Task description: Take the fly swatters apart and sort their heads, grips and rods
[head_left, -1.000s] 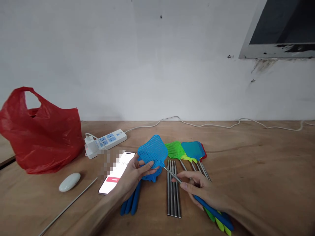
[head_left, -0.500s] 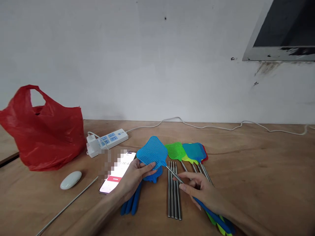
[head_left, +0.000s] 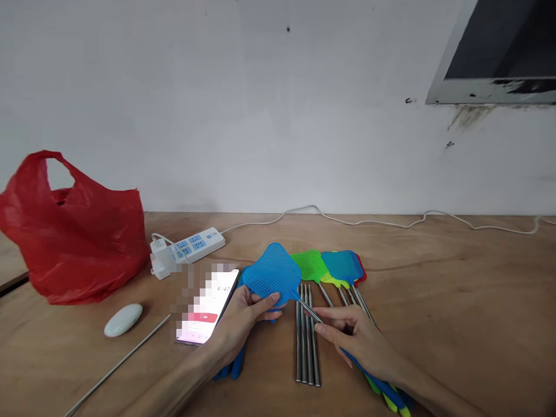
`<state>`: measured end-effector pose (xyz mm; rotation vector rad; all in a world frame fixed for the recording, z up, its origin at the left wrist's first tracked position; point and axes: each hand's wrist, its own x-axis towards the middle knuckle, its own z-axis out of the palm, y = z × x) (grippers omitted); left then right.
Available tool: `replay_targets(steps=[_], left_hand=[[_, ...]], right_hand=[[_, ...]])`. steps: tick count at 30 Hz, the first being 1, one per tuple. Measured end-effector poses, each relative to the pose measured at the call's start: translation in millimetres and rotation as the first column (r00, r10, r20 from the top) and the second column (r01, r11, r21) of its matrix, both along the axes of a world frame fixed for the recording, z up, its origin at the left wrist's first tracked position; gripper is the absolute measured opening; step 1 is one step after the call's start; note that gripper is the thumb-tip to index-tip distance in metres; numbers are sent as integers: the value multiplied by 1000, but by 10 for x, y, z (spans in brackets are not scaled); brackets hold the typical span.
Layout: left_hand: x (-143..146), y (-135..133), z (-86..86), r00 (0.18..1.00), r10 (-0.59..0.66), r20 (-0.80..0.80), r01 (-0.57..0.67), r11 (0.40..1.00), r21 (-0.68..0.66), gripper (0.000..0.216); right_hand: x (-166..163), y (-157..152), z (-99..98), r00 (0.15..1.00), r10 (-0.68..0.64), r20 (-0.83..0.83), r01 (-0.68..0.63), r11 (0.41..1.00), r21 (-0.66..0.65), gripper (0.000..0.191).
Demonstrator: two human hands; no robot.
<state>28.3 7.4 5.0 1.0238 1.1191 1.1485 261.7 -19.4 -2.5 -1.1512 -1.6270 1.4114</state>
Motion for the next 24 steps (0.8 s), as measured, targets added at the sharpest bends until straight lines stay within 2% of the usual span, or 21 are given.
replay_targets(steps=[4, 9, 12, 14, 17, 20, 24], left_hand=[[15, -25, 34, 999, -39, 29, 41, 998, -48, 35], [61, -35, 83, 998, -47, -52, 46, 999, -13, 40], [73, -20, 118, 989, -82, -121, 93, 991, 91, 46], [52, 1, 134, 981, -54, -185, 90, 978, 190, 46], [-2, 26, 136, 969, 2, -245, 58, 969, 239, 44], [-32, 18, 136, 956, -36, -291, 103, 970, 219, 44], [-8, -41, 184, 875, -80, -478, 207, 953, 221, 45]], right_hand=[[1, -12, 22, 1000, 3, 0, -3, 1000, 4, 56], [-13, -9, 32, 1000, -13, 22, 14, 1000, -27, 58], [-14, 17, 46, 998, -65, -28, 64, 998, -16, 51], [3, 43, 55, 982, -151, -116, 152, 988, -5, 43], [41, 85, 66, 920, -305, -245, 270, 949, -165, 39], [65, 115, 91, 852, -358, -382, 233, 913, -336, 40], [58, 120, 135, 791, -323, -520, 160, 929, -334, 37]])
